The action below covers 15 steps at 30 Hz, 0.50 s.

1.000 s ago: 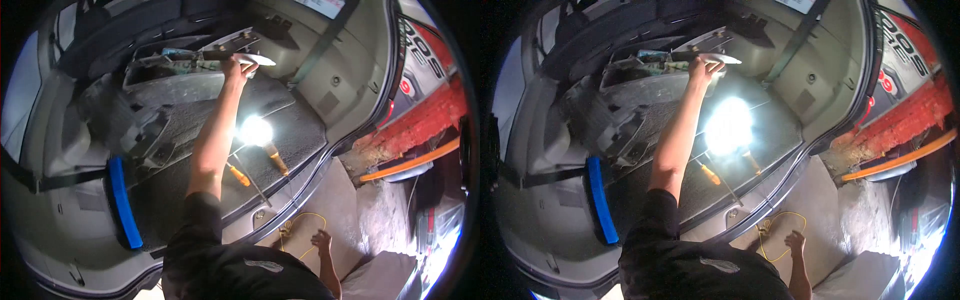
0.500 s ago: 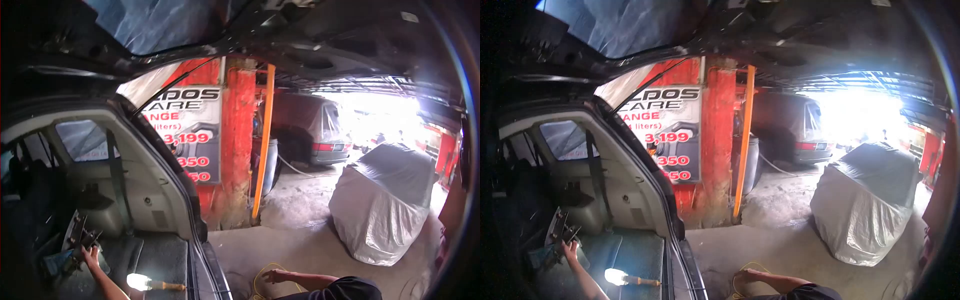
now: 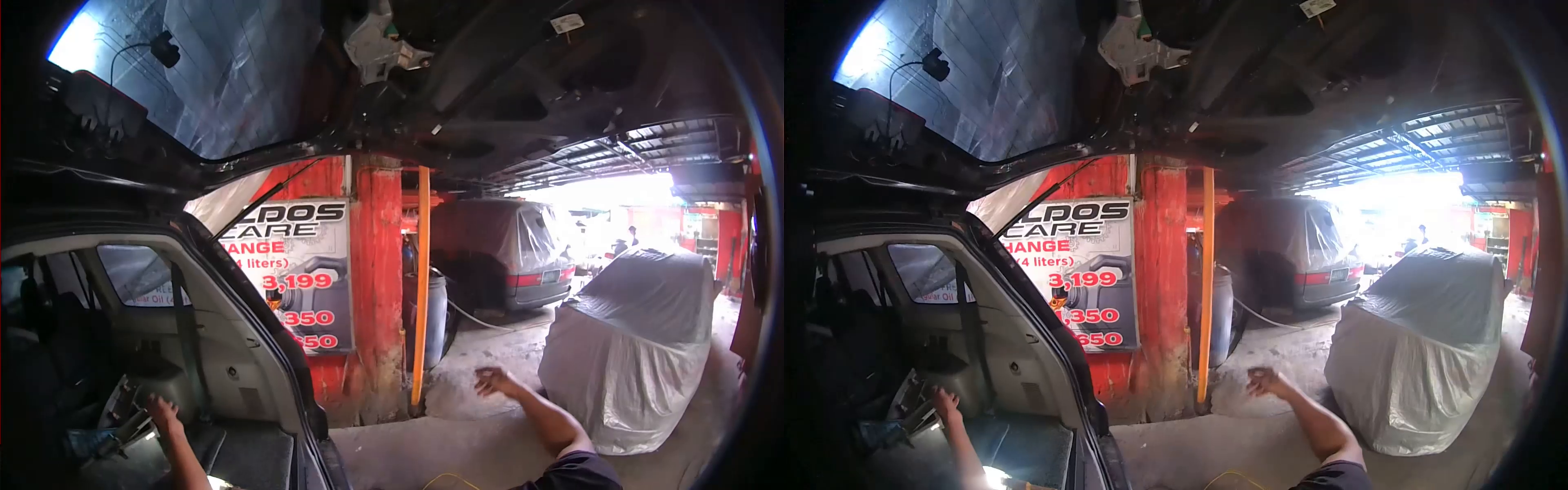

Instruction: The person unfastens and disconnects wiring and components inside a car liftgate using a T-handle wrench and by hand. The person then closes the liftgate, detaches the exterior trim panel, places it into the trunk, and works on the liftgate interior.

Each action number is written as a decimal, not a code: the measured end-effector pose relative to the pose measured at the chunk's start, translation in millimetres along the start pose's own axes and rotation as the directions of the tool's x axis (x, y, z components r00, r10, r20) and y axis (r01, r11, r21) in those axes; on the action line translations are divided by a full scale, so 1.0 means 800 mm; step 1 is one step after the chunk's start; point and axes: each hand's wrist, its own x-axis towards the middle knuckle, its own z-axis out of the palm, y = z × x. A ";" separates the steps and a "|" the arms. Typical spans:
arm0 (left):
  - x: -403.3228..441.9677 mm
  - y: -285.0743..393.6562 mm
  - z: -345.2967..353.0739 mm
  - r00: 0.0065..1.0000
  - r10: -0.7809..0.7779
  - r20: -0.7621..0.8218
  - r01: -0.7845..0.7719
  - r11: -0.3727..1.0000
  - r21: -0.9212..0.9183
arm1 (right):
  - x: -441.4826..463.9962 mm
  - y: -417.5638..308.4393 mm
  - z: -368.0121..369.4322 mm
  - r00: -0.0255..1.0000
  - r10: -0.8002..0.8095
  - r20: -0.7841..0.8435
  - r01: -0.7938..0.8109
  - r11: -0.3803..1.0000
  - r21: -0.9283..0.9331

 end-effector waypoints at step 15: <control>-0.436 0.067 0.352 0.414 -0.113 0.903 -0.346 0.898 0.271 | -0.183 -0.495 -0.527 0.012 -0.802 -0.597 0.782 0.379 -0.494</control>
